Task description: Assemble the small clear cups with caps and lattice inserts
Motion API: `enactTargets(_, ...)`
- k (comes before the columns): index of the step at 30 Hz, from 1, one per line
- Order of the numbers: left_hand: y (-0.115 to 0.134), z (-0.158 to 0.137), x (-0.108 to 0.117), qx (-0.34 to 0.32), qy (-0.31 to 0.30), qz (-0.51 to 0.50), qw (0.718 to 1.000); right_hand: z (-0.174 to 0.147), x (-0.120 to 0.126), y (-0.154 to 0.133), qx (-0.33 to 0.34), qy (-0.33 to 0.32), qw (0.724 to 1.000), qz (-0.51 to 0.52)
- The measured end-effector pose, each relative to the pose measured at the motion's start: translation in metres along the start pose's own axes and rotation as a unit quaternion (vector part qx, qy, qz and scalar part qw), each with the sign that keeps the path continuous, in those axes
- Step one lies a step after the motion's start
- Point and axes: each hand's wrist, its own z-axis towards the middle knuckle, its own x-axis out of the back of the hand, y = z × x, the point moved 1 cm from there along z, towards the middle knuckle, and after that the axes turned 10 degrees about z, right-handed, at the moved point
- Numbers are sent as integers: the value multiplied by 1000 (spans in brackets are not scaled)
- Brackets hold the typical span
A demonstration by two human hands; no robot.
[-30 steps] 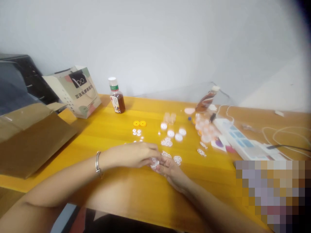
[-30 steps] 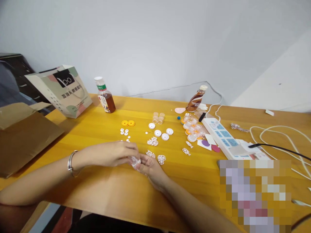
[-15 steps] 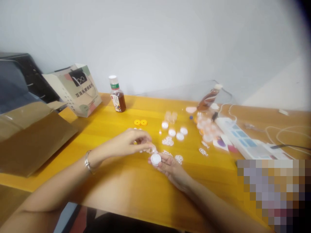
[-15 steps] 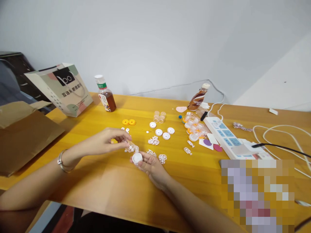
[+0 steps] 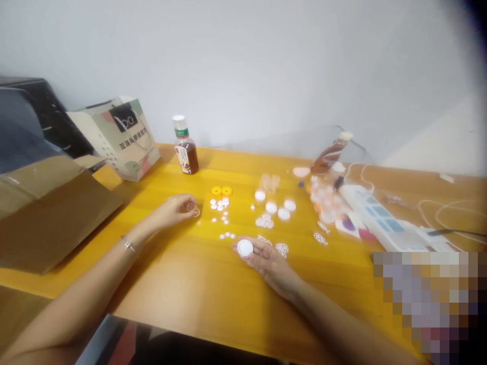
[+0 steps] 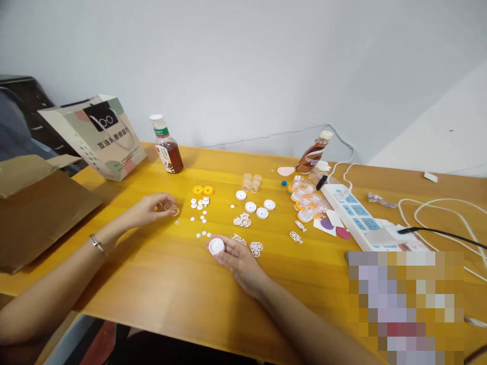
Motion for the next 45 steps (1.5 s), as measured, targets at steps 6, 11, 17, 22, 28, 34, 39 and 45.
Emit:
enactTargets(6,61,-14,-2,-94,133,38,986,0,1,0,-1,-13,1000,-28)
enactTargets(11,121,-23,-17,-287,-35,-75,954,2,2,1,12,-66,996,-55)
enactTargets(17,123,-14,-29,-236,-36,-165,957,3,2,0,16,-48,998,-38)
enactTargets(22,115,-17,-21,-195,-2,-183,964,3,1,-2,28,-5,999,-21)
enactTargets(28,99,-38,-19,-193,-67,-41,978,3,3,-3,19,17,1000,0)
enactTargets(34,107,-42,-33,-197,21,-15,980,3,2,-2,9,8,1000,3)
enactTargets(39,126,-29,-45,-216,65,-78,971,3,0,-1,-7,-12,1000,6)
enactTargets(45,123,-23,-59,-212,71,-101,969,3,4,-2,-7,-9,1000,26)
